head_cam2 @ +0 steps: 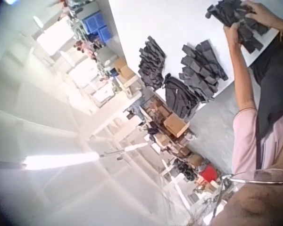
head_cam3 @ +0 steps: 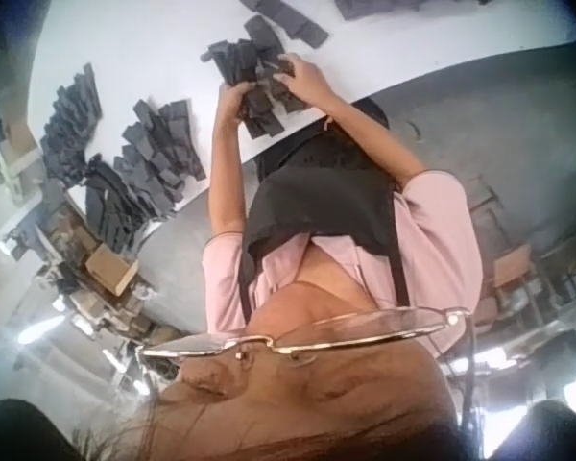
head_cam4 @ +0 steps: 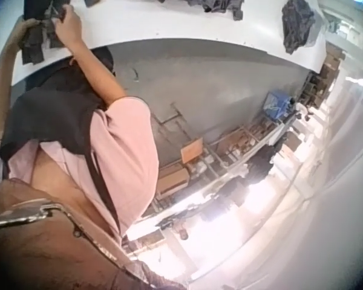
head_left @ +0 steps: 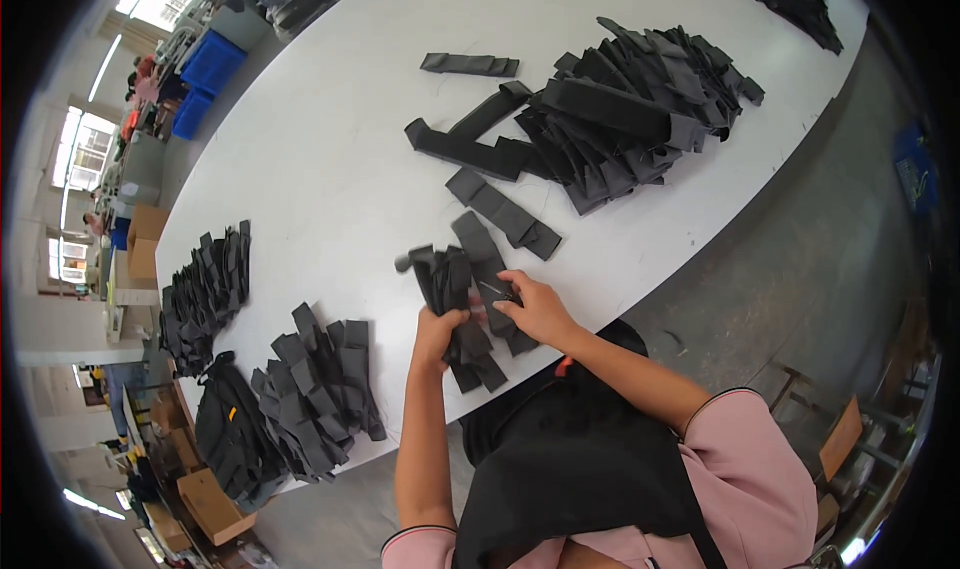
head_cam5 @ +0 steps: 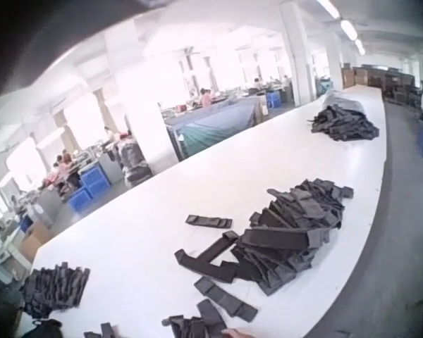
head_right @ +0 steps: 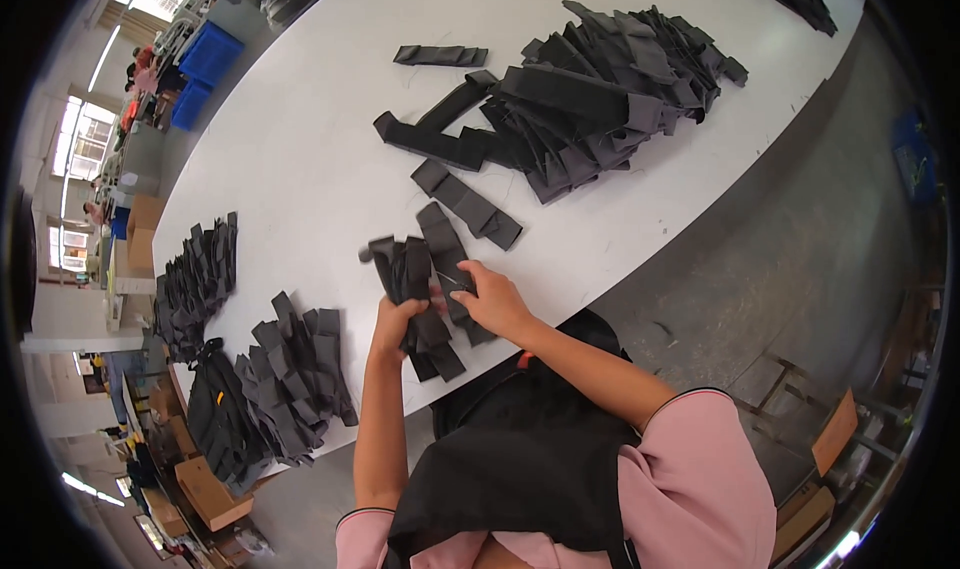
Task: Sorting, stacking, and trimming threads from black fabric straps in a manufacturing workshop.
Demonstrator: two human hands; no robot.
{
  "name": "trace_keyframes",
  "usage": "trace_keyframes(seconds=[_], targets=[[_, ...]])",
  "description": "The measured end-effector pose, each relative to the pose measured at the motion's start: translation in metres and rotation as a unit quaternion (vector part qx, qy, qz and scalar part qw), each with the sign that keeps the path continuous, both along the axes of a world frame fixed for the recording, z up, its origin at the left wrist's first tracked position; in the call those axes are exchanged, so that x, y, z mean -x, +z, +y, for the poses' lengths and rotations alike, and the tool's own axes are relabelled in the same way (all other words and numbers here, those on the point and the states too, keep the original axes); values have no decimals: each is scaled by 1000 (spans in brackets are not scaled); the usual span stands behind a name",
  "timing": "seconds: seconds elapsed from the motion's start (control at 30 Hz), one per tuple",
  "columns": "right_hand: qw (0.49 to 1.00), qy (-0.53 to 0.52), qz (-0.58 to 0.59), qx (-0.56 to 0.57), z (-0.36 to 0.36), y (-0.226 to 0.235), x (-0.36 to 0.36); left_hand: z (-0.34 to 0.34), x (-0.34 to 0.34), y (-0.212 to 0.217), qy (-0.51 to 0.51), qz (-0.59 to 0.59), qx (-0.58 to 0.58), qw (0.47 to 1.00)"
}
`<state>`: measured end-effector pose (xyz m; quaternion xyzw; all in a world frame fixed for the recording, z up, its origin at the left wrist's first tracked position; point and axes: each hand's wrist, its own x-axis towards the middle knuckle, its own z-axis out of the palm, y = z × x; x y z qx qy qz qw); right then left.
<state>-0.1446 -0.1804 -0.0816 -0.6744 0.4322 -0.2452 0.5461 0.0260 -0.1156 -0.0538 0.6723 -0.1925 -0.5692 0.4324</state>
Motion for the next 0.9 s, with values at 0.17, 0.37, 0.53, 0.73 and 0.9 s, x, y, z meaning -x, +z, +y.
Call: trace_keyframes(seconds=[0.17, 0.37, 0.53, 0.73, 0.9], targets=[[986, 7, -138, -93, 5, 3, 11, 59, 17, 2, 125, 180, 108, 970], [987, 70, -132, -67, 28, 27, 6, 84, 5, -20, 224, 198, 109, 948], [916, 149, -191, -320, 46, 37, -3, 78, 28, -1, 166, 227, 194, 940], [982, 175, -41, 61, 47, 15, 5, 92, 26, -5, 215, 167, 104, 957], [943, 149, 53, 293, 20, 48, -5, 106, 27, -7, 288, 187, 101, 934]])
